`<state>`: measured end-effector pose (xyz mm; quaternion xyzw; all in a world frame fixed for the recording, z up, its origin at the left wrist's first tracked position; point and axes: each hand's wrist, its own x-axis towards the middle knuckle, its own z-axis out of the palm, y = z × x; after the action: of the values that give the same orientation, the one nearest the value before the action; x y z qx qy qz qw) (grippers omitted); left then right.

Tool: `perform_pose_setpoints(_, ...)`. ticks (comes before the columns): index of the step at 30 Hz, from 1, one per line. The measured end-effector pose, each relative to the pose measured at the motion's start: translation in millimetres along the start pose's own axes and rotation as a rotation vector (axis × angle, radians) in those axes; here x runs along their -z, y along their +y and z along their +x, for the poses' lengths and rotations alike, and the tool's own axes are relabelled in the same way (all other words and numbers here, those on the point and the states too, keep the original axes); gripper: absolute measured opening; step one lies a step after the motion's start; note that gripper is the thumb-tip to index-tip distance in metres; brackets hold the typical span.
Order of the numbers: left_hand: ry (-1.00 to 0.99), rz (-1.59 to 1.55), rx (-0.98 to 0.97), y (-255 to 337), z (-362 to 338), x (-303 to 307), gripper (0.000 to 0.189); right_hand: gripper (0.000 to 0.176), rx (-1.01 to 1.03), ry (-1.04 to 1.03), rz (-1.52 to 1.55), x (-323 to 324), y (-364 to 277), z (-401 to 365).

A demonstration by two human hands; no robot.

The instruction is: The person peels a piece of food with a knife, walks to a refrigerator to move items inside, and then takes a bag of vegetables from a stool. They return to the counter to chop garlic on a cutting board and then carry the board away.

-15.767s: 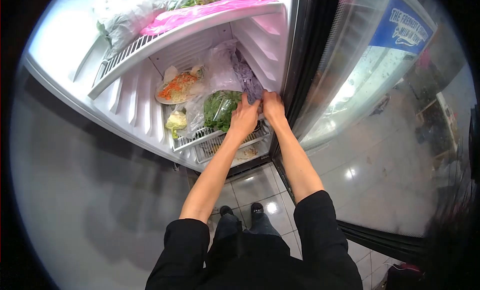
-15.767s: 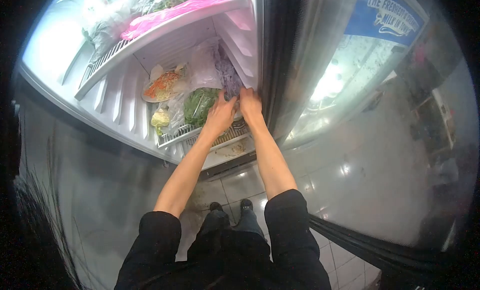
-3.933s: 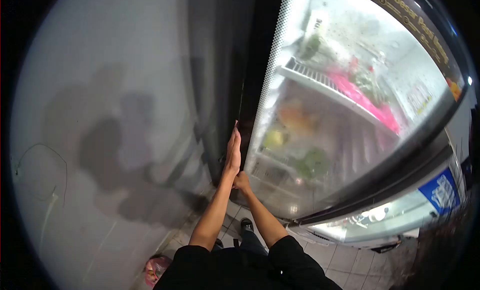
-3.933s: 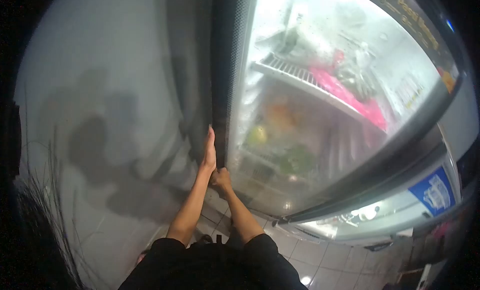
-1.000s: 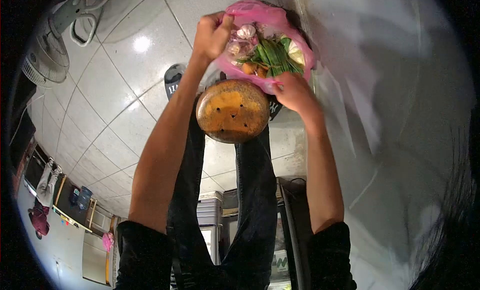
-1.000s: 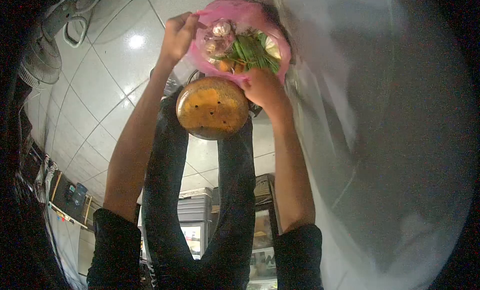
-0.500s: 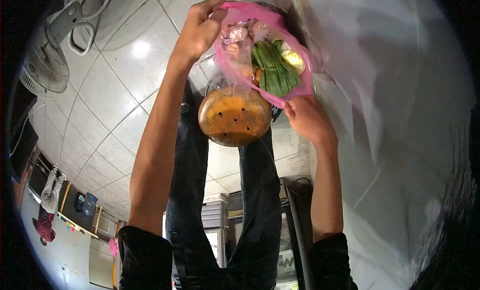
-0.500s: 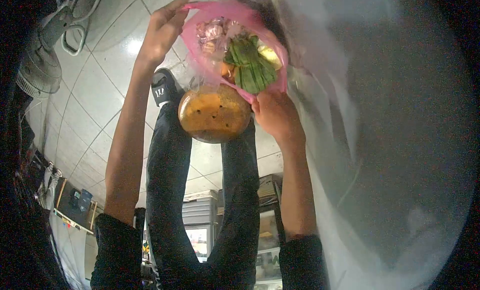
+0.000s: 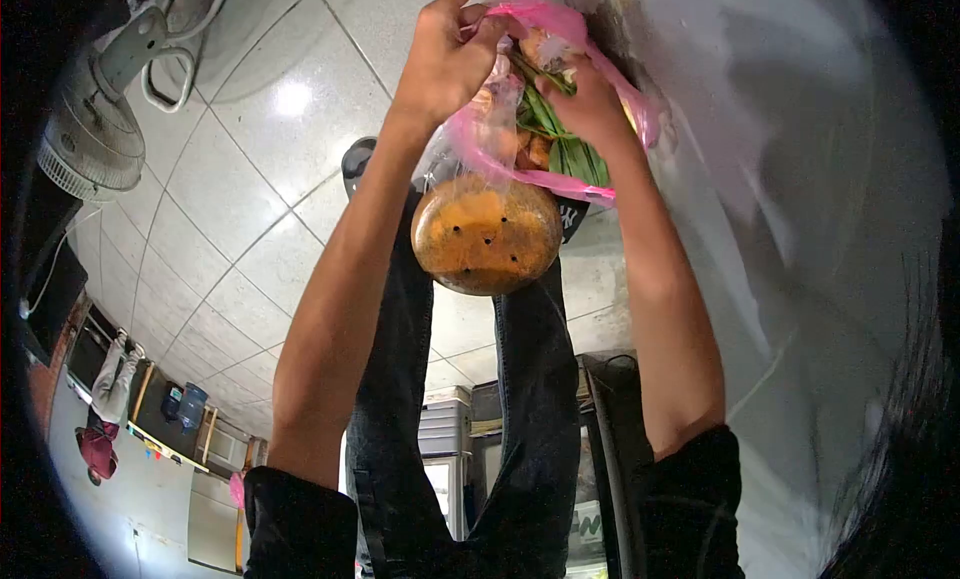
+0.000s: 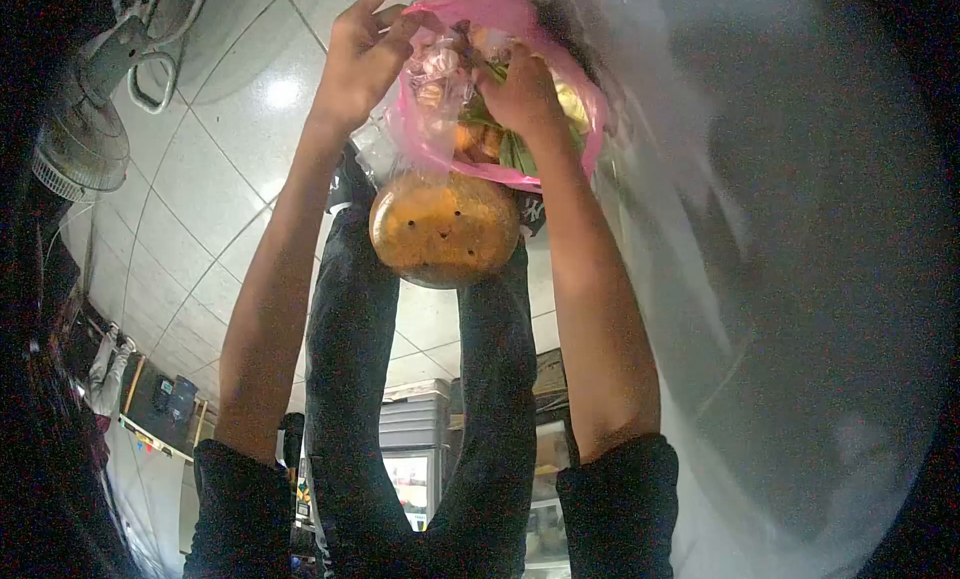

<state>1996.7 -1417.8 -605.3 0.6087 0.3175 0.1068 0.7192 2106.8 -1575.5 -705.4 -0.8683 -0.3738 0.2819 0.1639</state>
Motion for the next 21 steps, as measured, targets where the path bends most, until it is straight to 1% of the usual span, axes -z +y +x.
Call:
perform_pose_setpoints(1,0.03,-0.039,-0.025,1.5,-2.3,-4.2,0.038,0.055,-0.003,-0.003,0.003,1.9,-3.0,8.2)
perform_pose_setpoints(2,0.029,-0.039,-0.023,3.4,-2.7,-7.6,0.038,0.056,-0.105,-0.118,0.164,7.3,-4.2,19.5)
perform_pose_setpoints(3,-0.001,-0.079,-0.057,6.0,-3.2,-10.3,0.042,0.057,-0.208,-0.235,0.324,12.5,-6.2,28.8)
perform_pose_setpoints(4,-0.03,-0.118,-0.093,6.0,-2.7,-12.0,0.047,0.076,-0.184,-0.29,0.359,11.6,1.1,37.4)
perform_pose_setpoints(5,-0.029,-0.119,-0.088,3.9,-3.4,-13.6,0.047,0.076,-0.187,-0.294,0.36,-2.3,11.0,51.0)
perform_pose_setpoints(6,-0.084,-0.129,-0.099,-0.7,-4.4,-15.7,0.051,0.072,-0.062,-0.192,0.181,-31.5,34.1,69.8)
perform_pose_setpoints(7,-0.141,-0.14,-0.114,-4.9,-4.4,-17.5,0.055,0.069,0.062,-0.086,0.001,-46.5,47.2,79.5)
perform_pose_setpoints(8,-0.145,-0.142,-0.115,-8.6,-3.6,-18.3,0.055,0.069,0.06,-0.084,-0.001,-43.4,43.8,79.1)
perform_pose_setpoints(10,-0.212,-0.162,-0.257,-14.6,-2.3,-17.2,0.052,0.061,0.126,-0.058,0.056,-29.5,22.0,72.2)
perform_pose_setpoints(11,-0.212,-0.163,-0.255,-13.1,-5.2,-15.1,0.052,0.061,0.124,-0.06,0.056,-20.3,11.7,63.9)
perform_pose_setpoints(13,-0.138,-0.126,-0.027,-7.4,-13.6,-10.6,0.036,0.043,0.121,-0.034,-0.104,-9.3,0.5,49.6)
perform_pose_setpoints(14,-0.138,-0.125,-0.025,-7.8,-12.6,-11.2,0.036,0.043,0.12,-0.035,-0.103,-8.1,0.9,47.9)
perform_pose_setpoints(16,-0.111,-0.06,-0.235,-8.7,-9.7,-13.0,0.042,0.048,0.185,-0.059,-0.23,-11.9,14.5,43.2)
perform_pose_setpoints(17,-0.11,-0.061,-0.235,-9.2,-9.0,-12.7,0.042,0.048,0.186,-0.06,-0.23,-14.2,20.8,38.8)
perform_pose_setpoints(19,-0.17,-0.044,-0.088,-12.8,-9.5,-13.7,0.037,0.058,0.185,0.102,0.019,-10.6,26.3,19.1)
perform_pose_setpoints(20,-0.168,-0.046,-0.093,-14.3,-10.0,-15.8,0.037,0.058,0.188,0.105,0.015,-8.7,31.4,9.9)
perform_pose_setpoints(21,-0.13,-0.057,-0.06,-16.2,-11.7,-18.3,0.039,0.062,0.205,0.041,-0.004,-11.8,42.9,0.2)
